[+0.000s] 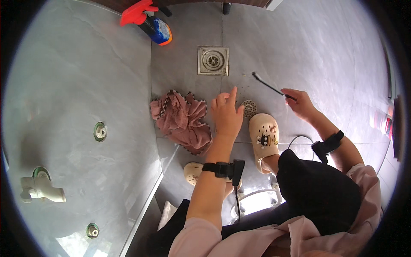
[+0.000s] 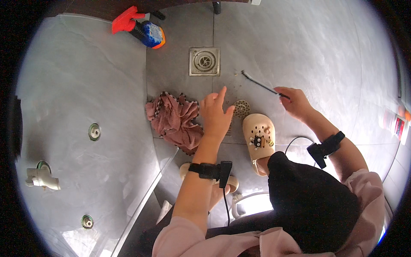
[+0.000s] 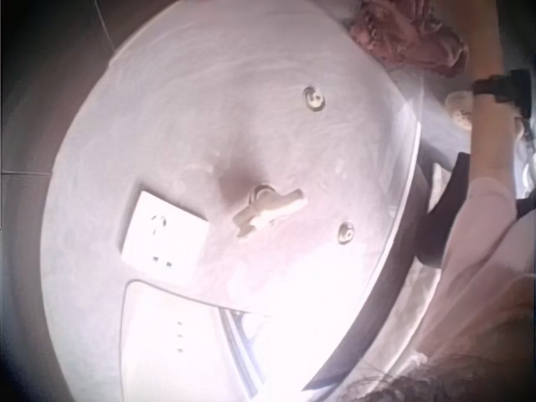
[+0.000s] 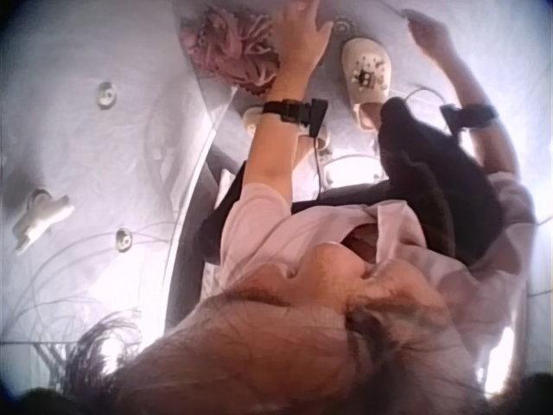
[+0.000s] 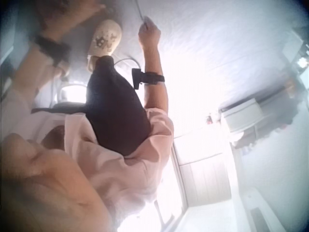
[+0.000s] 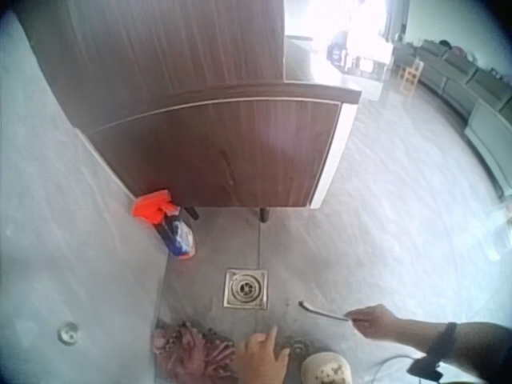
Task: The person is cleaning a floor drain using a cloth and a brush.
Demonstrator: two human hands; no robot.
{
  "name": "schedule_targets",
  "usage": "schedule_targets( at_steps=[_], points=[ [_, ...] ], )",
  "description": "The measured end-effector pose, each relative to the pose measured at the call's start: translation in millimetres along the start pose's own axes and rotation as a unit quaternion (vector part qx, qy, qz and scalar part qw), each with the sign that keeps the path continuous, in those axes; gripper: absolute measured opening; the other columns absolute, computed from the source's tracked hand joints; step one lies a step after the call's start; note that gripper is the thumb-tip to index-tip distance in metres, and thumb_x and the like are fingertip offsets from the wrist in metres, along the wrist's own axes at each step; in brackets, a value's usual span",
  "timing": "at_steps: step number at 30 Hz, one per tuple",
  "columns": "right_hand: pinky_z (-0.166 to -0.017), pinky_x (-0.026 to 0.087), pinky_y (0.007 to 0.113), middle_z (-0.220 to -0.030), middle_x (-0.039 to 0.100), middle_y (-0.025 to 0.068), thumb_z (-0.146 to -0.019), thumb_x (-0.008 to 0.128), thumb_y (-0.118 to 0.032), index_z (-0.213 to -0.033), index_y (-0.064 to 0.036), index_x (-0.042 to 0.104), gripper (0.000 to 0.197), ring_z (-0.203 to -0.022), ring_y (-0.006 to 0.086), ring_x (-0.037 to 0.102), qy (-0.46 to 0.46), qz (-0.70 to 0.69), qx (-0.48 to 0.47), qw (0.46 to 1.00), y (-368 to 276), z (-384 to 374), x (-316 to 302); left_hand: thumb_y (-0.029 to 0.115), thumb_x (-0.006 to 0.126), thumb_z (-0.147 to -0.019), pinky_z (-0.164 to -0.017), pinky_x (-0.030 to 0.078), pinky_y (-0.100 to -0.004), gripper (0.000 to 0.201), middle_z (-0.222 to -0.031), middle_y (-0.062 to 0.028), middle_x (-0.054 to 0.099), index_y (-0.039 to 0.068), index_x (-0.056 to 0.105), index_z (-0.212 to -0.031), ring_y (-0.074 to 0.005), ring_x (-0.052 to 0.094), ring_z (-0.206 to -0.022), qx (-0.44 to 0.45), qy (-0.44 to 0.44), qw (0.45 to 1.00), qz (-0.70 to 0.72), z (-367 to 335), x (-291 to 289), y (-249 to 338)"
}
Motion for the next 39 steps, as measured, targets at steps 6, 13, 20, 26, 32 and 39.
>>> schedule_targets(
  at_steps=[6, 13, 20, 26, 32, 39],
  points=[
    [-0.061, 0.045, 0.029, -0.073, 0.059, 0.0114, -0.081, 0.049, -0.002, -0.109, -0.0086, 0.056, 0.03, -0.065, 0.0176, 0.056, -0.087, -0.072, 0.0, 0.994, -38, -29, 16, 0.015, 0.066, -0.066, -0.078, 0.036, -0.0375, 0.013, -0.086, -0.0082, 0.053, 0.008, 0.064, -0.077, -0.0265, 0.047, -0.085, -0.021, 0.112, 0.983, 0.145, -3, -8, -24],
    [-0.069, 0.044, 0.04, -0.088, 0.059, 0.0191, -0.073, 0.044, -0.001, -0.11, -0.0082, 0.052, 0.039, -0.081, 0.0344, 0.057, -0.069, 0.074, -0.06, 0.993, -118, -129, 4, 0.017, 0.067, -0.066, -0.08, 0.036, -0.0399, 0.014, -0.088, -0.01, 0.053, 0.008, 0.061, -0.075, -0.0284, 0.047, -0.09, -0.049, 0.071, 0.994, -0.072, 18, -63, -87],
    [-0.077, 0.045, 0.038, -0.101, 0.057, 0.0186, -0.066, 0.047, 0.0, -0.112, -0.0101, 0.054, 0.048, -0.092, 0.0335, 0.055, -0.179, 0.19, -0.101, 0.96, -128, -139, 55, 0.03, 0.074, -0.058, -0.079, 0.037, -0.0408, 0.046, -0.093, -0.0115, 0.05, 0.005, 0.052, -0.089, -0.0307, 0.045, -0.093, -0.183, 0.131, 0.955, -0.191, 37, -94, -108],
    [-0.073, 0.046, 0.037, -0.097, 0.06, 0.0167, -0.073, 0.044, 0.0, -0.114, -0.0141, 0.054, 0.045, -0.086, 0.0337, 0.057, -0.107, 0.189, -0.077, 0.973, -135, -152, 38, 0.03, 0.074, -0.06, -0.075, 0.038, -0.041, 0.043, -0.083, -0.0111, 0.051, 0.004, 0.048, -0.081, -0.0304, 0.047, -0.083, -0.175, 0.061, 0.977, -0.101, 34, -69, -103],
    [-0.081, 0.045, 0.036, -0.106, 0.057, 0.0146, -0.066, 0.047, 0.001, -0.113, -0.0115, 0.055, 0.048, -0.097, 0.0297, 0.055, -0.161, 0.141, -0.012, 0.977, -138, -157, 36, 0.031, 0.074, -0.059, -0.07, 0.04, -0.0409, 0.042, -0.078, -0.0114, 0.051, 0.004, 0.048, -0.078, -0.0313, 0.049, -0.078, -0.185, 0.001, 0.978, -0.098, 24, -67, -102],
    [-0.08, 0.046, 0.037, -0.104, 0.057, 0.0164, -0.068, 0.05, -0.001, -0.114, -0.0088, 0.053, 0.046, -0.099, 0.0298, 0.054, -0.227, 0.371, -0.256, 0.863, -129, -154, 68, 0.035, 0.075, -0.054, -0.071, 0.042, -0.0421, 0.05, -0.085, -0.0152, 0.055, 0.002, 0.051, -0.083, -0.0328, 0.053, -0.084, -0.232, -0.194, 0.95, -0.079, 21, -57, -117]
  ],
)
Point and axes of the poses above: each hand's wrist, its own z-axis away from the middle knuckle, its own x-axis out of the palm, y = z × x, the point moved 5 cm from there along -z, towards the middle knuckle
